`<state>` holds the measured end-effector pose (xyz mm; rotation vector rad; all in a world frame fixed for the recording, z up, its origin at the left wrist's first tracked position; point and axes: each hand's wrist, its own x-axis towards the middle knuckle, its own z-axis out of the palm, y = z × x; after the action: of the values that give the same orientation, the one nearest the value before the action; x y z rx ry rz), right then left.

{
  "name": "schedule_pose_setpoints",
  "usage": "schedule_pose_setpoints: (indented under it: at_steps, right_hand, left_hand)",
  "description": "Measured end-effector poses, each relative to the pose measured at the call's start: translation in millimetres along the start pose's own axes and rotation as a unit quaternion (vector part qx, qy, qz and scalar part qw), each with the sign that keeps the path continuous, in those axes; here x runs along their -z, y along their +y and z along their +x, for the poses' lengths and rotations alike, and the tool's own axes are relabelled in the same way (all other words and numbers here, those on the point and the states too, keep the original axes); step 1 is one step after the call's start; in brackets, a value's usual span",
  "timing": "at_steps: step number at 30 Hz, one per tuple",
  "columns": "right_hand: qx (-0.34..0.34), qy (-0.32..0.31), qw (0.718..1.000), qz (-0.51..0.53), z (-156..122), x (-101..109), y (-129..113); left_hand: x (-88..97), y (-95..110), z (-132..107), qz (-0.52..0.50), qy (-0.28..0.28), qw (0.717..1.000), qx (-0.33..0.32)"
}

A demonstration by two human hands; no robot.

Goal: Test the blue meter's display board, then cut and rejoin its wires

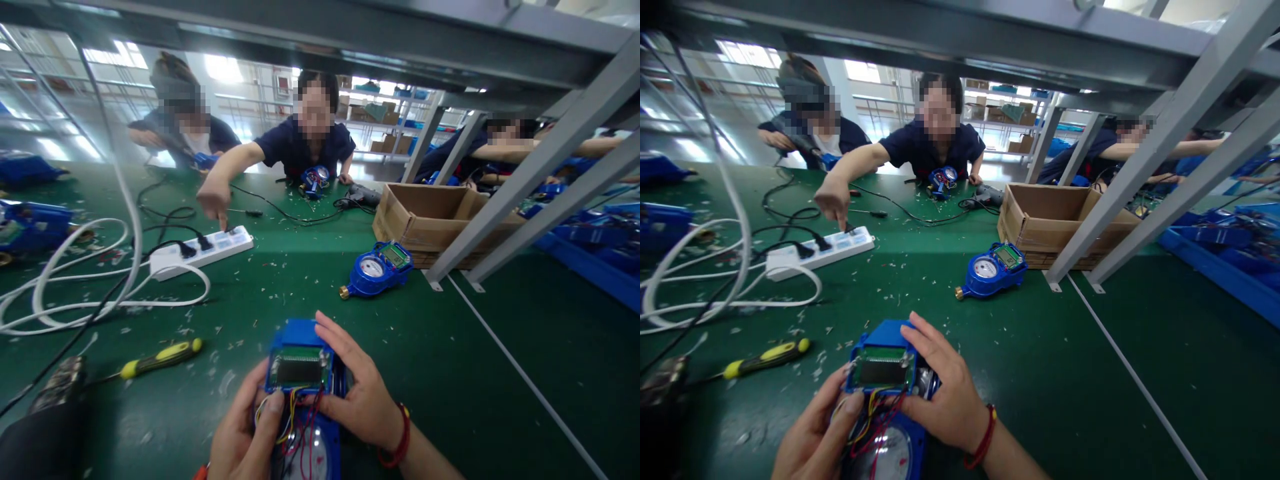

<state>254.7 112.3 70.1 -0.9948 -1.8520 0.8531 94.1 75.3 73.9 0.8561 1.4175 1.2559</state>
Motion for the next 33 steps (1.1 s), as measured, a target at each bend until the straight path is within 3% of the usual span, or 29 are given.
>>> schedule_pose_setpoints:
  at_steps: [7, 16, 21, 33]
  right_hand:
    - [-0.015, -0.006, 1.000, 0.016, -0.7, -0.6, -1.7]
    - [-0.037, -0.033, 0.997, 0.063, -1.7, -0.2, -0.8]
    - [-0.078, -0.041, 0.992, 0.092, -1.0, 0.6, -0.9]
    - [-0.080, -0.032, 0.990, 0.116, -1.5, -1.5, -0.7]
  left_hand:
    - [-6.6, 6.5, -3.1, -0.067, 0.000, 0.997, 0.027]
    - [-4.4, 8.7, -1.3, -0.027, -0.003, 1.000, -0.003]
    - [-2.0, 6.5, 1.6, -0.029, -0.017, 0.999, 0.023]
    - [-4.2, 10.1, 0.7, -0.058, -0.009, 0.998, 0.036]
